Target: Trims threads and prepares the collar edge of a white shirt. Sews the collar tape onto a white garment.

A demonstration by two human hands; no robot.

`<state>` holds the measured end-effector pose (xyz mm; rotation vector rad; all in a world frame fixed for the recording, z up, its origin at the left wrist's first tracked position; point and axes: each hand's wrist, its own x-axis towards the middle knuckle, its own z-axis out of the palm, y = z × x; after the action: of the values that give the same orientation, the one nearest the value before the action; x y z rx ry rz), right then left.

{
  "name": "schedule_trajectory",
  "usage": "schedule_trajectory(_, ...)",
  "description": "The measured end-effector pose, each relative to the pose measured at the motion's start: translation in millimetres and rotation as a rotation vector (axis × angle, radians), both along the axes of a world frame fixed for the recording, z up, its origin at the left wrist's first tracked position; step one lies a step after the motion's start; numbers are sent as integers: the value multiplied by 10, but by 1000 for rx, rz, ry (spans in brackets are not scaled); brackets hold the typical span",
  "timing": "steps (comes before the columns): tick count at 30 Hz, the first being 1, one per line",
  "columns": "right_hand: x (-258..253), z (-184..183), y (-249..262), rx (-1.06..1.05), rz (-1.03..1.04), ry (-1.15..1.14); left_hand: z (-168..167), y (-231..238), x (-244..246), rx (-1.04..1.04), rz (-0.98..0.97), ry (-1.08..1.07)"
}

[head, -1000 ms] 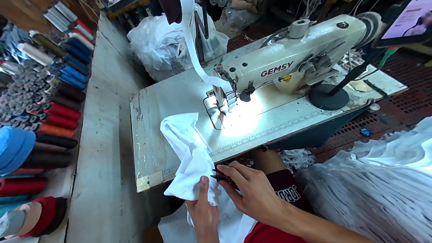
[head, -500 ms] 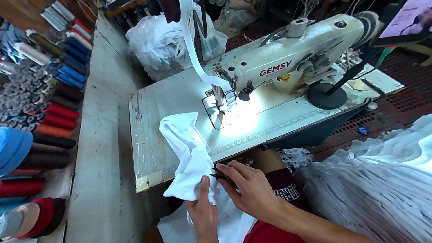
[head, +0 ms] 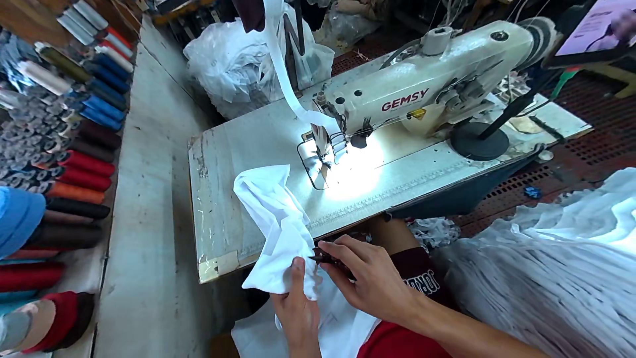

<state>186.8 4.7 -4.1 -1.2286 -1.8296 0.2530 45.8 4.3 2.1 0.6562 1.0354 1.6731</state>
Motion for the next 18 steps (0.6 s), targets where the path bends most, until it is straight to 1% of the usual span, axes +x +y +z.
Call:
schedule_trajectory(13, -40, 26, -3, 10, -12, -35, -30, -22, -22, 9, -10, 17)
schedule_trajectory(15, -45, 20, -4, 16, -8, -19, -36, -25, -21, 13, -28, 10)
schedule_trajectory(18, -47, -6, -14, 22, 12, 64, -18, -31, -18, 35, -35, 5)
